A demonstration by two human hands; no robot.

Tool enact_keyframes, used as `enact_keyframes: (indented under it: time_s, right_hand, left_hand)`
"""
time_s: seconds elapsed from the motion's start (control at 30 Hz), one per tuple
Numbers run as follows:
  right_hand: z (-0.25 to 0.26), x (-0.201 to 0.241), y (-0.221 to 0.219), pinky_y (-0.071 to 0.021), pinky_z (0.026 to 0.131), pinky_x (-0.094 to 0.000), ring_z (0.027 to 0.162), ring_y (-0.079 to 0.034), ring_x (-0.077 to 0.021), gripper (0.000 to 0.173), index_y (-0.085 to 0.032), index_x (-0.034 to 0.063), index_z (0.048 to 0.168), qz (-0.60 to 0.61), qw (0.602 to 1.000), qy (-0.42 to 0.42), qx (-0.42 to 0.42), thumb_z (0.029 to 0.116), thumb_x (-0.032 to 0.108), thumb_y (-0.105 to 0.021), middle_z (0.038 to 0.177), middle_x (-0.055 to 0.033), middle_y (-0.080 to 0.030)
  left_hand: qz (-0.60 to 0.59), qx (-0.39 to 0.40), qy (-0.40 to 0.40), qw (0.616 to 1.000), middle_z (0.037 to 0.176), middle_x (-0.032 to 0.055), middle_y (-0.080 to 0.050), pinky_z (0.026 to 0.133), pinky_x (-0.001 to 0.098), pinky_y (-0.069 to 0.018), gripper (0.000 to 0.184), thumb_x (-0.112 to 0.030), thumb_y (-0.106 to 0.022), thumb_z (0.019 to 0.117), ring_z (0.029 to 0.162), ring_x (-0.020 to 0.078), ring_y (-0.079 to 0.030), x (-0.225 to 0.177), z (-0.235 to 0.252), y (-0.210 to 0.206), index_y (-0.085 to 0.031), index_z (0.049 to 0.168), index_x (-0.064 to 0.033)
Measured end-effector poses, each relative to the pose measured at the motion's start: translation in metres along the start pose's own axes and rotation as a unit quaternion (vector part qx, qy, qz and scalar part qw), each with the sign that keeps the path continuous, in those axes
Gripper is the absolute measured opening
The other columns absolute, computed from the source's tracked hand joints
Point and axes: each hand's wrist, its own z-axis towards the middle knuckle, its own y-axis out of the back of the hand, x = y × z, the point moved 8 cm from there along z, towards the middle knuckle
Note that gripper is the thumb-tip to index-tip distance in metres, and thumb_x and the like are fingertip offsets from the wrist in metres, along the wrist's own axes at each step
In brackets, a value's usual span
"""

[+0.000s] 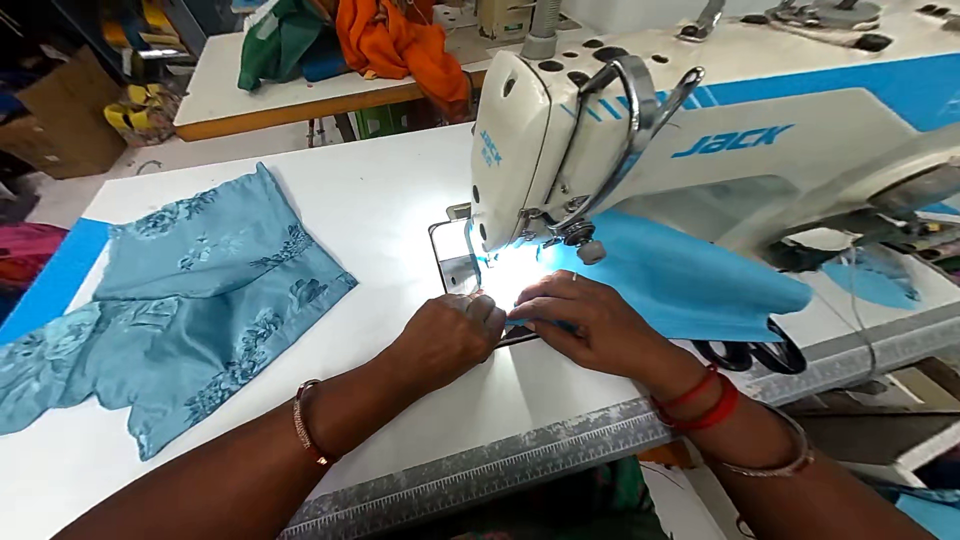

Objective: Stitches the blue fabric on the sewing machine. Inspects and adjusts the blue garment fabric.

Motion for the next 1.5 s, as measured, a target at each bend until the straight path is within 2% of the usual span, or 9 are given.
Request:
enact_keyframes:
  time_s: [0.17, 0.27, 0.37, 0.57, 0.73, 0.87, 1.0, 1.13, 1.5]
  right_hand:
    - [-0.002, 0.000, 0.002, -0.0539, 0.085, -0.0275, 0.101, -0.067, -0.0129, 0.030, -0.080, 0.0200, 0.107, -0.009, 1.000, 0.001, 0.000, 0.0962, 0.026, -0.053, 0.105, 0.0025, -0.073]
    - [-0.004, 0.004, 0.001, -0.0531, 0.083, -0.0288, 0.100, -0.066, -0.0140, 0.034, -0.078, 0.0217, 0.115, -0.033, 0.999, 0.008, 0.013, 0.0977, 0.026, -0.049, 0.107, 0.0019, -0.072]
    - [-0.006, 0.007, 0.001, -0.0531, 0.085, -0.0306, 0.103, -0.065, -0.0164, 0.035, -0.079, 0.0229, 0.114, -0.043, 0.999, 0.017, 0.020, 0.0982, 0.023, -0.048, 0.110, 0.0007, -0.072]
    - [-0.015, 0.000, 0.004, -0.0519, 0.098, -0.0311, 0.117, -0.064, -0.0160, 0.035, -0.077, 0.0208, 0.119, -0.019, 0.999, -0.014, 0.042, 0.1017, 0.032, -0.049, 0.123, -0.0012, -0.071]
    - [-0.019, -0.001, 0.007, -0.0505, 0.103, -0.0311, 0.122, -0.062, -0.0162, 0.036, -0.077, 0.0180, 0.121, -0.022, 0.999, -0.025, 0.042, 0.1025, 0.035, -0.050, 0.125, -0.0025, -0.070]
    - [-0.017, 0.001, 0.009, -0.0506, 0.102, -0.0333, 0.121, -0.063, -0.0178, 0.037, -0.077, 0.0186, 0.119, -0.042, 0.998, -0.010, 0.043, 0.1033, 0.035, -0.049, 0.122, -0.0031, -0.072]
    - [-0.013, -0.003, 0.010, -0.0518, 0.098, -0.0342, 0.120, -0.064, -0.0191, 0.039, -0.078, 0.0192, 0.118, -0.061, 0.997, -0.004, 0.055, 0.1033, 0.038, -0.047, 0.122, -0.0037, -0.072]
    - [-0.010, -0.012, 0.010, -0.0512, 0.102, -0.0353, 0.122, -0.063, -0.0200, 0.040, -0.078, 0.0204, 0.118, -0.065, 0.996, -0.006, 0.064, 0.1038, 0.039, -0.046, 0.124, -0.0040, -0.072]
    - [0.001, -0.028, 0.008, -0.0545, 0.095, -0.0377, 0.121, -0.066, -0.0226, 0.044, -0.077, 0.0202, 0.119, -0.071, 0.994, 0.005, 0.080, 0.1046, 0.043, -0.043, 0.127, -0.0056, -0.072]
  left_hand:
    - [-0.077, 0.028, 0.009, 0.997, 0.089, 0.0072, -0.072, 0.076, 0.0336, -0.0577, 0.016, -0.014, -0.063, 0.0941, 0.088, 0.0215, -0.071, 0.010, 0.001, 0.002, -0.077, 0.093, -0.0067]
    - [-0.136, 0.049, 0.009, 0.989, 0.104, 0.0064, -0.076, 0.089, 0.0344, -0.0567, 0.025, -0.019, -0.058, 0.0973, 0.101, 0.0197, -0.072, 0.021, -0.005, 0.003, -0.080, 0.104, -0.0085]
    - [-0.180, 0.054, 0.002, 0.982, 0.112, 0.0068, -0.077, 0.097, 0.0328, -0.0551, 0.029, -0.020, -0.054, 0.0989, 0.111, 0.0190, -0.072, 0.027, -0.011, 0.004, -0.079, 0.107, -0.0080]
    - [-0.177, 0.065, 0.009, 0.982, 0.111, 0.0063, -0.077, 0.094, 0.0339, -0.0559, 0.031, -0.029, -0.057, 0.0974, 0.109, 0.0187, -0.072, 0.025, -0.008, 0.003, -0.080, 0.106, -0.0098]
    - [-0.171, 0.063, 0.016, 0.983, 0.105, 0.0057, -0.077, 0.088, 0.0343, -0.0569, 0.030, -0.031, -0.058, 0.0967, 0.104, 0.0184, -0.072, 0.023, -0.004, 0.005, -0.079, 0.102, -0.0097]
    - [-0.164, 0.067, 0.012, 0.984, 0.104, 0.0058, -0.077, 0.085, 0.0349, -0.0572, 0.031, -0.032, -0.057, 0.0973, 0.102, 0.0186, -0.073, 0.022, -0.004, 0.005, -0.079, 0.100, -0.0094]
    - [-0.150, 0.072, 0.015, 0.986, 0.106, 0.0069, -0.077, 0.088, 0.0368, -0.0570, 0.033, -0.033, -0.057, 0.0977, 0.105, 0.0204, -0.072, 0.022, -0.003, 0.004, -0.078, 0.103, -0.0088]
    - [-0.133, 0.075, 0.022, 0.988, 0.109, 0.0069, -0.077, 0.093, 0.0386, -0.0558, 0.034, -0.034, -0.056, 0.0980, 0.109, 0.0216, -0.072, 0.025, -0.003, 0.002, -0.078, 0.105, -0.0088]
    - [-0.047, 0.073, 0.060, 0.994, 0.113, 0.0093, -0.076, 0.097, 0.0398, -0.0540, 0.040, -0.037, -0.052, 0.0992, 0.114, 0.0238, -0.070, 0.029, -0.003, 0.000, -0.078, 0.110, -0.0087]
